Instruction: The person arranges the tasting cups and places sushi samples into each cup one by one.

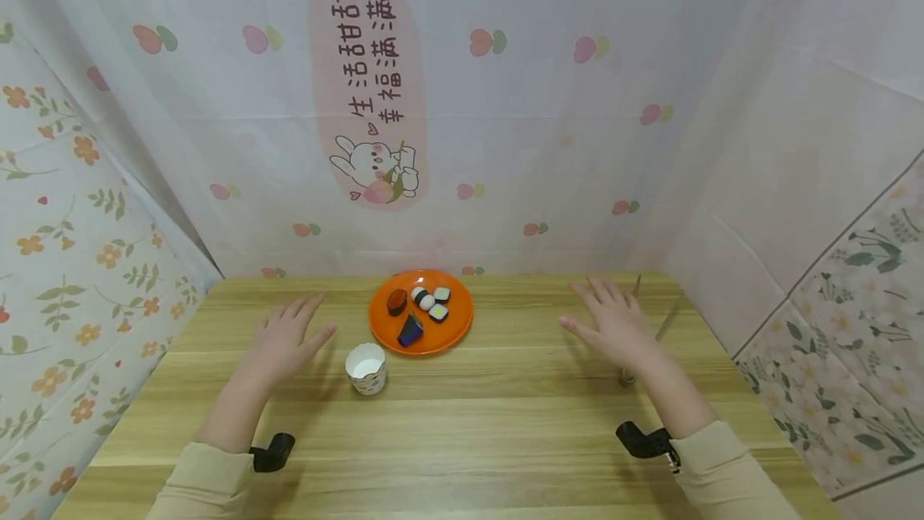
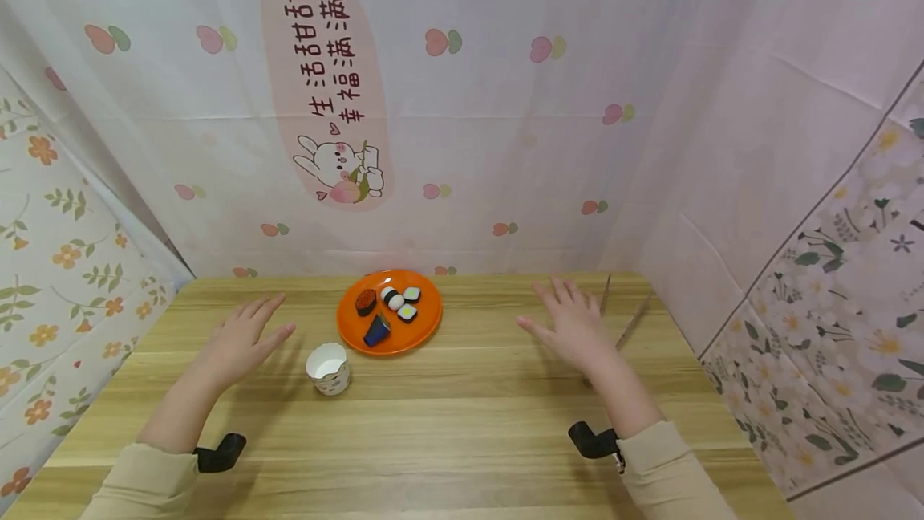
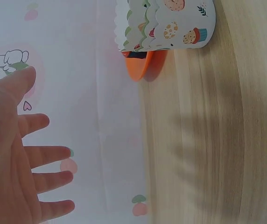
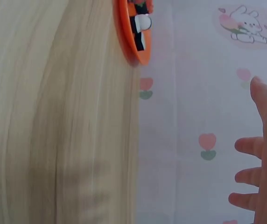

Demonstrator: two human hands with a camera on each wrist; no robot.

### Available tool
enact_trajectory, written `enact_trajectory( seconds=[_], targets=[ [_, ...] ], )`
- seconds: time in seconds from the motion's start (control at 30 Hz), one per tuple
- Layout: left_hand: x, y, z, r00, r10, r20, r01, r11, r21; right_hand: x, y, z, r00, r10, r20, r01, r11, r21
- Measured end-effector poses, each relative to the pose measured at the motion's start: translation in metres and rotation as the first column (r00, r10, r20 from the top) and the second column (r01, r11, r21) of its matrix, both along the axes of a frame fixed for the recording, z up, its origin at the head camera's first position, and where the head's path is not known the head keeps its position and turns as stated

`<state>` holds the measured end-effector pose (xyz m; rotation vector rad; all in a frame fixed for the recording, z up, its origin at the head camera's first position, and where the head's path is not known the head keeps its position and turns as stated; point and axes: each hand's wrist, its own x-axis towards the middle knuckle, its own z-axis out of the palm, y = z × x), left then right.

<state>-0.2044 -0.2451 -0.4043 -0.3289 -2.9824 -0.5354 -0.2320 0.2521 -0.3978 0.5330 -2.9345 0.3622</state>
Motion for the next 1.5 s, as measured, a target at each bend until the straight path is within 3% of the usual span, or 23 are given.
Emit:
enact_trajectory(
  seconds=[0.33,0.73,1.0,1.5],
  targets=[
    [0.002,0.003,-0.001,1.0,-0.012,0.029,0.011,0.999,0.033,0.004,-0.015,-0.007,1.0,0.006,0.02,-0.005,0.999,-0.054],
    [0.003,0.006,-0.007,0.999,-0.019,0.039,0.016,0.997,0.077,0.01,-0.038,-0.013,0.998,0.051,-0.034,-0.054,0.995,-0.078],
    [0.005,0.005,-0.013,0.998,-0.024,0.065,0.014,0.989,0.15,0.014,-0.053,-0.019,0.997,0.069,-0.037,-0.072,0.992,-0.102],
    [0.014,0.005,-0.023,0.99,-0.016,0.143,-0.022,0.966,0.257,0.018,-0.084,-0.03,0.987,0.156,-0.045,-0.162,0.961,-0.225]
  ],
)
